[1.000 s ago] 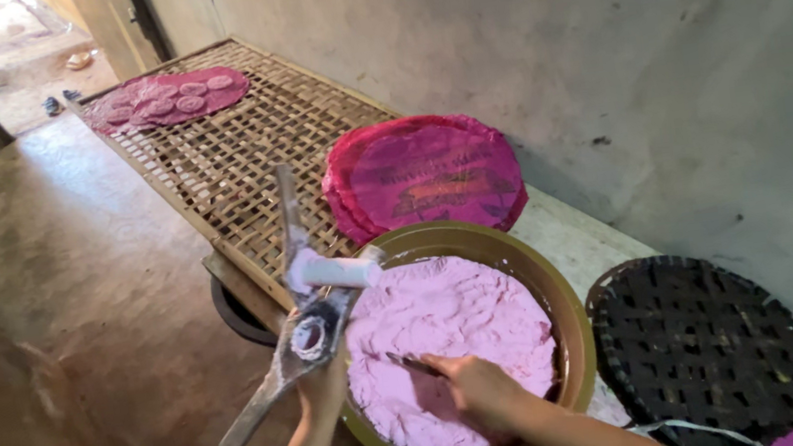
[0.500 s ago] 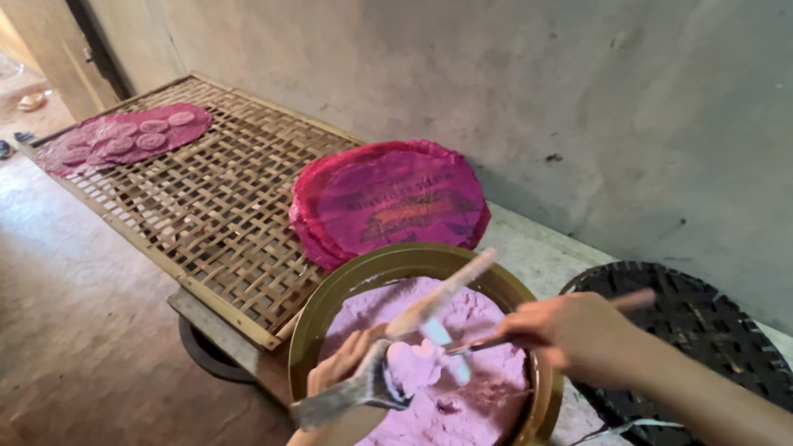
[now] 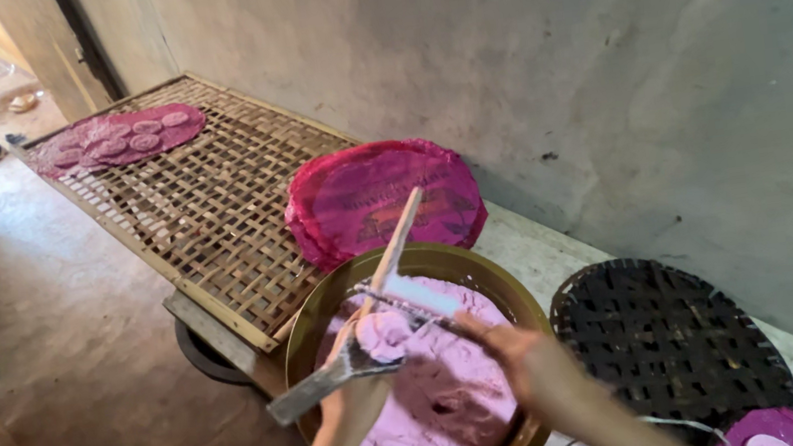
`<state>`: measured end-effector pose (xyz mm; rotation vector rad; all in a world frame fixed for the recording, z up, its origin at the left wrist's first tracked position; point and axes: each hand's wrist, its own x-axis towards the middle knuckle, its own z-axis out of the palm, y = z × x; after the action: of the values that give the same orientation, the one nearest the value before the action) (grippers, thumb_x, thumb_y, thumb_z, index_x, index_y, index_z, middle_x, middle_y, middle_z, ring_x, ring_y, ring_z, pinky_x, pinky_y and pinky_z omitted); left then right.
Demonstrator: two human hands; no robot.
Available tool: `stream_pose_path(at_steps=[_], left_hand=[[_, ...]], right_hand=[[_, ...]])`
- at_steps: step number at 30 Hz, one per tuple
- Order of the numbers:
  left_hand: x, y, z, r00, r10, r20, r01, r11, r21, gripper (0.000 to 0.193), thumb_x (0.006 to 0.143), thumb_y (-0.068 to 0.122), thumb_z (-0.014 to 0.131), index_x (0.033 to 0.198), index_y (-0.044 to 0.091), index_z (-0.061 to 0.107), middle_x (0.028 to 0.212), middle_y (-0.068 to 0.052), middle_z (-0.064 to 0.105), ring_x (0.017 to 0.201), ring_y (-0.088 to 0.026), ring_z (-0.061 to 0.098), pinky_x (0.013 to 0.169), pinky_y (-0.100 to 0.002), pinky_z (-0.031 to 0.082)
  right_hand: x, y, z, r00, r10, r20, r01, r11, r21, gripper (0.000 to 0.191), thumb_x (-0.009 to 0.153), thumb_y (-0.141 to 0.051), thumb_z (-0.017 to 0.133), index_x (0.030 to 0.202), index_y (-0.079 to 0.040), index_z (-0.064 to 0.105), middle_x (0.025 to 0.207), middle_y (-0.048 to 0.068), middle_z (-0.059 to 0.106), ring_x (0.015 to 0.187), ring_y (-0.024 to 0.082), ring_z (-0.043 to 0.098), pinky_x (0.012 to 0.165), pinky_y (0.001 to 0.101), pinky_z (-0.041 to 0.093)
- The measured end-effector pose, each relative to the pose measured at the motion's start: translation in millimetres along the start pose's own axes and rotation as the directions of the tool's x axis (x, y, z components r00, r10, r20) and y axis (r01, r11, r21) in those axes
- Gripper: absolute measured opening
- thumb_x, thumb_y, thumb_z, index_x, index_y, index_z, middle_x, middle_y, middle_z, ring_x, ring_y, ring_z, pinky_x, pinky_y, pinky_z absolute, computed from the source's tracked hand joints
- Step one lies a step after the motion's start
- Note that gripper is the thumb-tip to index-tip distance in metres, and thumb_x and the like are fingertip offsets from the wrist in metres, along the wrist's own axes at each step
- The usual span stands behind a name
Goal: The person scoops pink dough from a bowl using a wooden tool and presses it into a circular mold on a woven tray. They repeat this process to form multiple round pieces, then place small colored balls into the center of each piece.
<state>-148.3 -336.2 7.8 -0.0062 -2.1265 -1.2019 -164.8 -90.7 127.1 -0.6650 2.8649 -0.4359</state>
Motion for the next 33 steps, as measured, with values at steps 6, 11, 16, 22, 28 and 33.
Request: stream_pose_path(at_steps=[6, 11, 16, 22, 28, 33], left_hand=[[8.8, -23.7, 13.4, 0.997, 0.074, -0.013, -0.060, 0.891, 0.449, 0.058, 0.074, 0.011, 0.075, 0.129, 0.000, 0.059, 0.146, -0.017, 0.057, 0.115, -0.037, 0.067, 0.085, -0.045, 0.058], [16.5, -15.6, 10.3, 0.987, -0.008, 0.159, -0.066, 0.887, 0.458, 0.082, 0.062, 0.023, 0.083, 0.137, 0.005, 0.054, 0.157, -0.026, 0.036, 0.130, -0.051, 0.049, 0.091, -0.053, 0.053], [16.1, -12.3, 26.5, 0.986, 0.061, 0.153, -0.137, 0.820, 0.556, 0.068, 0.078, 0.026, 0.075, 0.140, 0.008, 0.053, 0.159, -0.027, 0.033, 0.132, -0.048, 0.048, 0.093, -0.052, 0.054], [13.8, -55.4, 27.1, 0.879, 0.476, 0.020, -0.363, 0.642, 0.675, 0.059, 0.082, 0.034, 0.069, 0.133, 0.006, 0.059, 0.145, -0.012, 0.056, 0.119, -0.030, 0.066, 0.085, -0.041, 0.060], [9.3, -34.6, 31.9, 0.895, 0.445, -0.045, -0.400, 0.841, 0.363, 0.066, 0.073, 0.053, 0.070, 0.120, 0.007, 0.067, 0.108, -0.003, 0.074, 0.080, -0.013, 0.075, 0.056, -0.026, 0.057], [6.9, 20.8, -8.8, 0.956, 0.274, 0.102, -0.284, 0.953, 0.109, 0.040, 0.086, 0.028, 0.072, 0.120, 0.007, 0.063, 0.111, -0.008, 0.069, 0.089, -0.020, 0.072, 0.066, -0.029, 0.058]], right_hand=[[-10.5, 10.2, 91.4, 0.962, -0.215, -0.167, 0.272, 0.753, 0.599, 0.049, 0.095, 0.003, 0.059, 0.143, -0.005, 0.055, 0.135, 0.013, 0.071, 0.124, 0.018, 0.068, 0.104, 0.0315, 0.047], [-4.5, 37.1, 58.0, 0.981, -0.185, -0.057, 0.171, 0.692, 0.701, 0.049, 0.097, 0.001, 0.053, 0.145, -0.008, 0.054, 0.147, 0.011, 0.063, 0.133, 0.017, 0.059, 0.111, 0.0277, 0.041], [-10.0, 5.7, 56.6, 0.963, 0.171, 0.207, -0.227, 0.930, 0.290, 0.052, 0.108, -0.014, 0.052, 0.159, -0.019, 0.045, 0.109, 0.023, 0.075, 0.097, 0.030, 0.073, 0.091, 0.0337, 0.059], [-24.4, 19.7, 2.1, 0.968, 0.153, 0.199, -0.177, 0.978, 0.111, 0.046, 0.101, -0.039, 0.059, 0.146, -0.040, 0.067, 0.078, 0.014, 0.074, 0.060, 0.022, 0.062, 0.067, 0.0392, 0.055], [18.4, 18.2, -69.3, 0.964, -0.162, 0.210, 0.153, 0.986, 0.061, 0.033, 0.092, -0.042, 0.063, 0.116, -0.024, 0.077, 0.094, 0.006, 0.080, 0.086, 0.023, 0.074, 0.077, 0.0406, 0.056], [21.2, -21.6, -84.3, 0.968, -0.128, 0.217, 0.169, 0.969, -0.182, 0.032, 0.092, -0.039, 0.059, 0.118, -0.030, 0.077, 0.096, 0.008, 0.076, 0.095, 0.029, 0.071, 0.082, 0.0433, 0.054]])
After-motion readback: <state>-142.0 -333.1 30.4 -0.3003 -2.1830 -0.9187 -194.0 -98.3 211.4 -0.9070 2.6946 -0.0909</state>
